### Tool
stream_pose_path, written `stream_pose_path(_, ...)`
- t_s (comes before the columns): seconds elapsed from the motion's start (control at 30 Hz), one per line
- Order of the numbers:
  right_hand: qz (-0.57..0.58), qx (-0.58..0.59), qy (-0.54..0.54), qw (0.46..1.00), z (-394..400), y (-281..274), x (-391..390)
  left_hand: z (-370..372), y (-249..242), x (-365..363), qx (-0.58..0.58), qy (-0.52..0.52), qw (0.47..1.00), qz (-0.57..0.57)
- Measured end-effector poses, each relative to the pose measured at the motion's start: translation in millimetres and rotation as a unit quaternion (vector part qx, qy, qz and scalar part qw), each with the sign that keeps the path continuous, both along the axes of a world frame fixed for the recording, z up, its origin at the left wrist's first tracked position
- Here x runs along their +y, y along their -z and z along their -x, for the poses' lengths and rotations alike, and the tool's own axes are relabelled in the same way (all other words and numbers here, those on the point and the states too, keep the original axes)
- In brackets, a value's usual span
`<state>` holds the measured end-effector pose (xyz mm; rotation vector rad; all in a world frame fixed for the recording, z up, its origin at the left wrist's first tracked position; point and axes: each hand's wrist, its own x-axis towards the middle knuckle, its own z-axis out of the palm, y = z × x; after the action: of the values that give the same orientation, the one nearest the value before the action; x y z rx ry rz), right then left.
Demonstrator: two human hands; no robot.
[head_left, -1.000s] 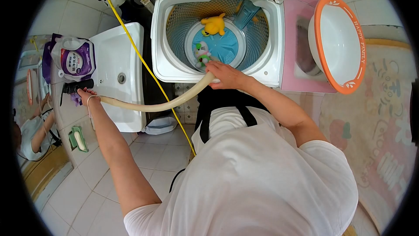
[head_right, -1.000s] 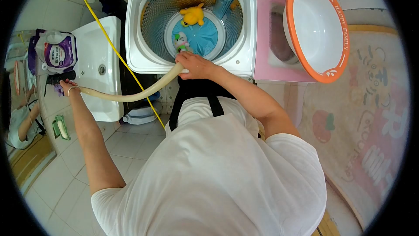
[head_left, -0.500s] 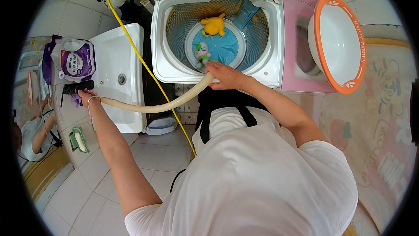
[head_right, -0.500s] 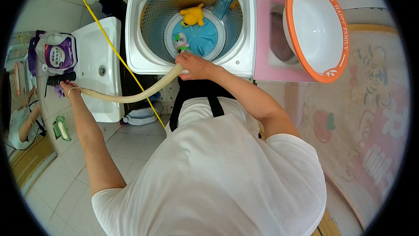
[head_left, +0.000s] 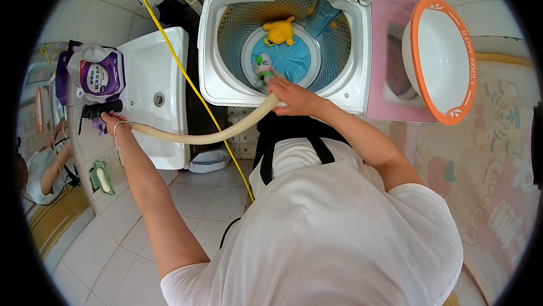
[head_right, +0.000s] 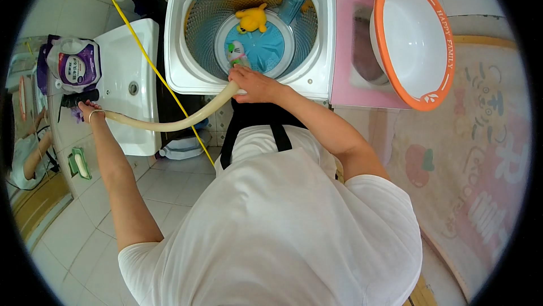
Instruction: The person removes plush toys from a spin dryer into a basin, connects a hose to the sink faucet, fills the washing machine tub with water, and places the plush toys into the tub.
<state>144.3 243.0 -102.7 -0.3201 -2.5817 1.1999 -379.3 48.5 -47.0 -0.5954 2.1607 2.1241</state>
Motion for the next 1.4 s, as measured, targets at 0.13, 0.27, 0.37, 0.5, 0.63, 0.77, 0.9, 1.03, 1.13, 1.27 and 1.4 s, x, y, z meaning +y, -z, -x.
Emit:
stream_pose_path(0.13,-0.017,0.003,-0.007,1.000,-0.3,-0.5,0.3,-0.3,0.7,0.3,0.002,-0.003,1.000,0.003)
stream_pose_path(0.27,-0.011,0.000,-0.006,1.000,0.0,0.5,1.0,-1.6,-0.8,0.8,0.000,-0.004,1.000,0.005)
stream_pose_path(0.37,-0.006,0.001,-0.005,1.000,-0.3,1.3,0.7,1.3,1.4,-0.2,-0.001,0.000,1.000,0.009)
stream_pose_path(0.5,-0.018,0.011,0.000,1.000,-0.5,0.3,1.0,6.2,5.4,-3.1,0.000,0.015,1.000,0.014)
stream_pose_path(0.63,-0.011,0.023,0.002,1.000,0.4,-1.7,1.9,4.1,3.5,-1.2,-0.009,0.013,1.000,0.024)
stream_pose_path(0.77,-0.006,0.027,0.003,1.000,0.4,-4.3,1.3,1.7,2.8,-0.4,-0.002,0.009,1.000,0.012)
stream_pose_path(0.9,-0.012,0.037,0.004,0.999,0.7,-5.0,1.8,-4.2,-0.8,1.4,0.005,0.010,1.000,0.006)
stream_pose_path(1.03,-0.021,0.038,0.007,0.999,1.4,-0.9,1.7,-1.5,0.4,-0.1,0.002,0.013,1.000,-0.003)
stream_pose_path(1.13,-0.025,0.036,0.008,0.999,1.9,0.8,1.4,-5.5,-2.5,2.0,0.001,0.001,1.000,0.003)
stream_pose_path(1.27,-0.032,0.032,0.011,0.999,1.3,1.8,1.7,-7.0,-3.3,2.2,0.006,0.003,1.000,-0.001)
stream_pose_path(1.4,-0.031,0.024,0.010,0.999,1.2,1.8,2.2,-6.3,-3.2,1.0,0.003,0.015,1.000,-0.005)
